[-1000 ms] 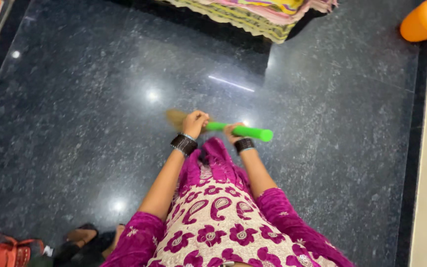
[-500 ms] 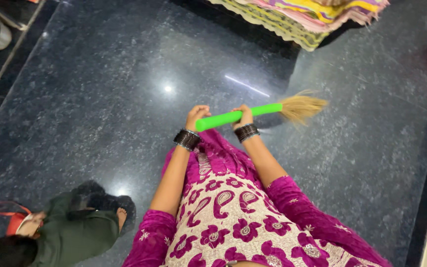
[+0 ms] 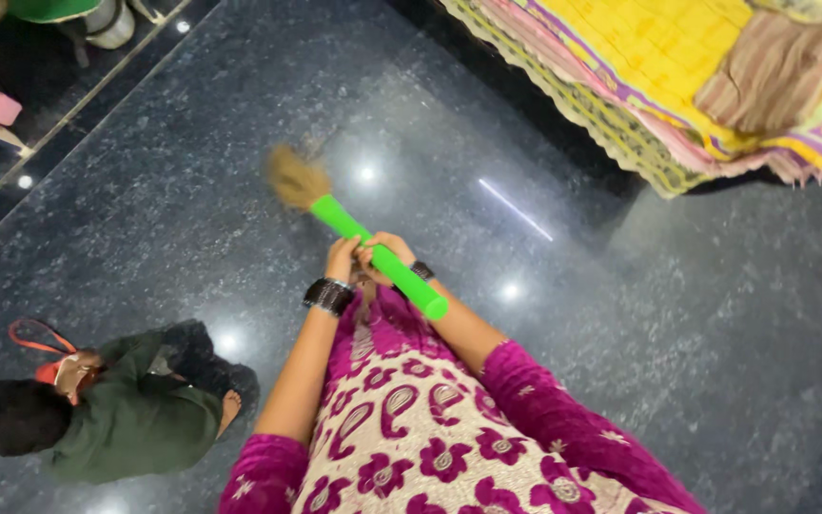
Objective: The person sweeps a dark tiled floor with a green-handled broom, moving around furniture and a green plastic chair. The person briefly lifts and repositions the chair to sweep underneath it before continuing to sweep the rest of the room.
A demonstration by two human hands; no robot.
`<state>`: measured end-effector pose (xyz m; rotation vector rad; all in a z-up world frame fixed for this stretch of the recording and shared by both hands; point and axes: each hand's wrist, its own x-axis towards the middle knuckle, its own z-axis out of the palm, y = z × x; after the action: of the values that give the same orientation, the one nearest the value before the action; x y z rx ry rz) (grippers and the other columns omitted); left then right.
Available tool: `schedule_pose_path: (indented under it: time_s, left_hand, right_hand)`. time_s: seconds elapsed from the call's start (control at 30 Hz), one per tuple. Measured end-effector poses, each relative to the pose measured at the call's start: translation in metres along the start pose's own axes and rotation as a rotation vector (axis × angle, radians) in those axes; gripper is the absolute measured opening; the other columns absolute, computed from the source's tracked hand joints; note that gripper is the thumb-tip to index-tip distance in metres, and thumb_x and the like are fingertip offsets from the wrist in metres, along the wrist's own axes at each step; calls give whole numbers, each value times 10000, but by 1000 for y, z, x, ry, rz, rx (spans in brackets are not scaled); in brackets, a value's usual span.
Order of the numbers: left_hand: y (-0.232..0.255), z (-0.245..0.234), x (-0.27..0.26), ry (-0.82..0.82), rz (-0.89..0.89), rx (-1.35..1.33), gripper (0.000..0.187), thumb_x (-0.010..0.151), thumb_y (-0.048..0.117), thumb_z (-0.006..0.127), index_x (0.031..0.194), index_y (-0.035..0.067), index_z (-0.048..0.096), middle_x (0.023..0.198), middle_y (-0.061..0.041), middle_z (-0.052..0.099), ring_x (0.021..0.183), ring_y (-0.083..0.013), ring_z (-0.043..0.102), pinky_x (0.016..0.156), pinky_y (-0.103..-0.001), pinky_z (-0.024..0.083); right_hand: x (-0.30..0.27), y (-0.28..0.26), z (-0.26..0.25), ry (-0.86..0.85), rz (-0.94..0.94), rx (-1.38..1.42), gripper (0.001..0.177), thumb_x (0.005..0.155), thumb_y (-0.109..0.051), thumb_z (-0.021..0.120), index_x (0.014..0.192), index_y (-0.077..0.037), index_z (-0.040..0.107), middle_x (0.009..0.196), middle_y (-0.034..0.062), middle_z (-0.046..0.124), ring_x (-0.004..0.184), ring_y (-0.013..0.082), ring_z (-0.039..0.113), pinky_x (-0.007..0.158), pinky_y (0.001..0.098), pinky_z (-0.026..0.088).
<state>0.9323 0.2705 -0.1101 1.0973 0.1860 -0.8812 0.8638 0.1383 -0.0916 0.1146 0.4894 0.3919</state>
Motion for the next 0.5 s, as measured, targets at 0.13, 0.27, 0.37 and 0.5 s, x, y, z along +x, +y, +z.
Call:
schedule_pose_path:
  time_s: [0.13, 0.27, 0.37, 0.5]
  left_hand:
    - [18, -21, 13, 88, 157, 19, 142, 958, 174, 660, 948, 36, 629, 794, -20, 669, 681, -139, 680, 607, -291, 585]
    - [18, -9, 33, 35, 104, 312, 310, 992, 265, 659, 990, -41, 714, 856, -76, 733, 694, -149, 685, 612, -294, 552]
    - [5, 25, 45, -137, -212, 444, 435, 980, 421, 605, 1171, 40, 695, 1039, -104, 722, 734, -166, 686, 619, -326, 535]
    - [-24, 83, 50, -280, -455, 566, 746, 862, 466, 687, 1502, 220, 395, 1387, -111, 614, 919, -285, 731, 700, -437, 536]
  right_hand:
    - [42, 1, 7, -100, 68, 171, 175, 901, -84, 565, 1012, 50, 584, 859, 88, 625, 720, 155, 609, 644, 249, 560]
    - [44, -10, 7, -39, -45, 297, 140, 887, -90, 576, 963, 27, 583, 821, 91, 627, 682, 167, 612, 622, 253, 566]
    - [-2, -34, -11, 5, -237, 433, 134, 862, -86, 577, 935, 25, 561, 786, 100, 605, 656, 183, 603, 600, 263, 566]
    - [-99, -56, -44, 52, -642, 623, 133, 828, -82, 579, 898, 22, 532, 740, 111, 576, 620, 204, 590, 571, 275, 566]
